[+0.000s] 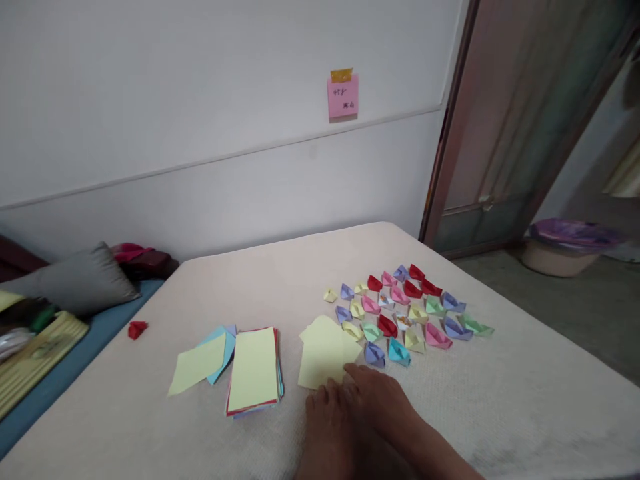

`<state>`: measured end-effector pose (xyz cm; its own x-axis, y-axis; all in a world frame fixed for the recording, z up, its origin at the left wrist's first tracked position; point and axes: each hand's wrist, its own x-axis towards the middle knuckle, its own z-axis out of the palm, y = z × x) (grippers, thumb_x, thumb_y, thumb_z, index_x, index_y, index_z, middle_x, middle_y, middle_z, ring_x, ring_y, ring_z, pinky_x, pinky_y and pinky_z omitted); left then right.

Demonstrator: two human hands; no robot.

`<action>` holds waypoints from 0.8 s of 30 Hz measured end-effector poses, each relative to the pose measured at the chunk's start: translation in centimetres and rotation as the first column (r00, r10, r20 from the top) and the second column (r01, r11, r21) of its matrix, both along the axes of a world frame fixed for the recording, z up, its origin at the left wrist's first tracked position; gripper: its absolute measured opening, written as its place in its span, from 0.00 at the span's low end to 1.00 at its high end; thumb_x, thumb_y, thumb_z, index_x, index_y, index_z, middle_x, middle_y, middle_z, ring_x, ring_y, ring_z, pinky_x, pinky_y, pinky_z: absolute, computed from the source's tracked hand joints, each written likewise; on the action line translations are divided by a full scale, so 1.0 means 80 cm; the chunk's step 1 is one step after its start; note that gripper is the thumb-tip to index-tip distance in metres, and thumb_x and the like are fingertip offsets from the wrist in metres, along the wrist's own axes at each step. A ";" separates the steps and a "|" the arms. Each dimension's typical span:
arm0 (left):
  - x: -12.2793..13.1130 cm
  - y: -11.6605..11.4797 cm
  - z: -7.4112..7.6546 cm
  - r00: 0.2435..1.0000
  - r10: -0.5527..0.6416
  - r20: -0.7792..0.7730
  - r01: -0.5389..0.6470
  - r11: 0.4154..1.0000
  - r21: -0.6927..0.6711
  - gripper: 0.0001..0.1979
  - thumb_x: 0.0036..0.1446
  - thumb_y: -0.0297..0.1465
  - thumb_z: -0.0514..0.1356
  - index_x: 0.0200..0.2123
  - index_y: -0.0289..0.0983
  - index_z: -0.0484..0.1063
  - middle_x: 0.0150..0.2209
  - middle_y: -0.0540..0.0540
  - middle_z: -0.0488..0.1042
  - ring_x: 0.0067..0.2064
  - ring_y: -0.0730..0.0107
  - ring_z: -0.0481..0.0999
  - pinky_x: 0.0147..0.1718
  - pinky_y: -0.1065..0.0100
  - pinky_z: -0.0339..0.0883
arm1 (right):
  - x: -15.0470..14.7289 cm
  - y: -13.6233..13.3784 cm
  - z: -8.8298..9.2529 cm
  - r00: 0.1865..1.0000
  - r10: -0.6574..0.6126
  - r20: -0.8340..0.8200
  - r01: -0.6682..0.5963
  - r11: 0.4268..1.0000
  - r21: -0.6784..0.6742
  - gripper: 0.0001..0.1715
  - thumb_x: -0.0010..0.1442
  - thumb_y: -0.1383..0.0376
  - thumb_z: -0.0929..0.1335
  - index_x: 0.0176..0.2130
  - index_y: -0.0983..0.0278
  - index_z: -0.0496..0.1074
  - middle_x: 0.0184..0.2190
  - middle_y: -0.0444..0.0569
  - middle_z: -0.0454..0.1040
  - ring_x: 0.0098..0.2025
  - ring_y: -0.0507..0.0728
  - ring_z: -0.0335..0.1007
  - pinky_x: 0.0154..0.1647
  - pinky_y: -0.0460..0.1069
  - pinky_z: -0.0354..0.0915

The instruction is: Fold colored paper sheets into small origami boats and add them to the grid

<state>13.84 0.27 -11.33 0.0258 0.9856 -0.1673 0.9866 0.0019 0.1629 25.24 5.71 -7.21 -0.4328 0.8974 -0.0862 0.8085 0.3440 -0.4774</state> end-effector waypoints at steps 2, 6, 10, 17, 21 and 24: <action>-0.001 0.001 0.004 1.000 0.018 0.006 -0.018 1.000 0.005 0.24 0.58 0.31 0.52 0.58 0.36 0.63 0.58 0.33 0.65 0.57 0.47 0.63 0.52 0.48 0.53 | -0.004 -0.001 -0.001 0.999 -0.020 -0.043 0.019 1.000 -0.020 0.18 0.59 0.70 0.58 0.46 0.65 0.70 0.39 0.58 0.78 0.40 0.63 0.75 0.36 0.51 0.61; -0.001 0.001 0.020 0.997 0.060 0.054 -0.061 0.998 0.009 0.28 0.55 0.33 0.54 0.60 0.34 0.61 0.60 0.33 0.62 0.59 0.47 0.60 0.55 0.49 0.48 | -0.009 0.004 -0.003 0.967 -0.113 -0.229 0.090 0.990 -0.107 0.18 0.59 0.69 0.58 0.46 0.65 0.69 0.33 0.55 0.79 0.36 0.60 0.74 0.34 0.49 0.61; -0.001 -0.003 0.024 0.992 0.033 0.119 -0.027 0.999 -0.046 0.38 0.44 0.39 0.62 0.59 0.31 0.62 0.60 0.33 0.62 0.58 0.44 0.60 0.56 0.48 0.48 | -0.004 0.010 -0.009 0.907 -0.142 -0.397 0.084 0.983 -0.161 0.19 0.59 0.68 0.58 0.47 0.65 0.69 0.33 0.52 0.78 0.35 0.57 0.73 0.35 0.48 0.61; 0.006 0.002 0.005 0.985 0.085 0.147 -0.088 0.996 0.011 0.32 0.45 0.34 0.62 0.55 0.31 0.67 0.59 0.31 0.63 0.57 0.40 0.62 0.55 0.42 0.49 | 0.006 0.021 -0.013 0.743 -0.312 -0.593 0.168 0.943 -0.286 0.17 0.54 0.65 0.60 0.42 0.65 0.70 0.28 0.49 0.74 0.32 0.59 0.70 0.35 0.51 0.61; 0.000 0.005 0.026 0.900 0.022 0.436 -0.189 0.919 0.345 0.26 0.50 0.31 0.60 0.55 0.34 0.68 0.57 0.33 0.66 0.58 0.44 0.62 0.57 0.44 0.49 | -0.004 0.016 -0.018 0.602 -0.441 -0.666 0.098 0.868 -0.486 0.12 0.53 0.61 0.63 0.37 0.64 0.70 0.26 0.46 0.72 0.30 0.57 0.71 0.31 0.50 0.63; -0.021 0.002 0.061 0.792 -0.031 0.609 -0.340 0.807 0.483 0.22 0.58 0.32 0.54 0.56 0.38 0.65 0.58 0.38 0.65 0.59 0.54 0.62 0.55 0.55 0.57 | -0.014 0.003 -0.013 0.383 -0.610 -0.694 -0.021 0.745 -0.667 0.15 0.55 0.55 0.65 0.37 0.63 0.70 0.34 0.49 0.75 0.37 0.57 0.72 0.37 0.50 0.65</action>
<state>12.14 0.45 -6.48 -0.2301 0.8930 0.3867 0.6985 -0.1251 0.7046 24.14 5.96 -8.22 -0.2643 0.9092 -0.3216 -0.1385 -0.3658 -0.9203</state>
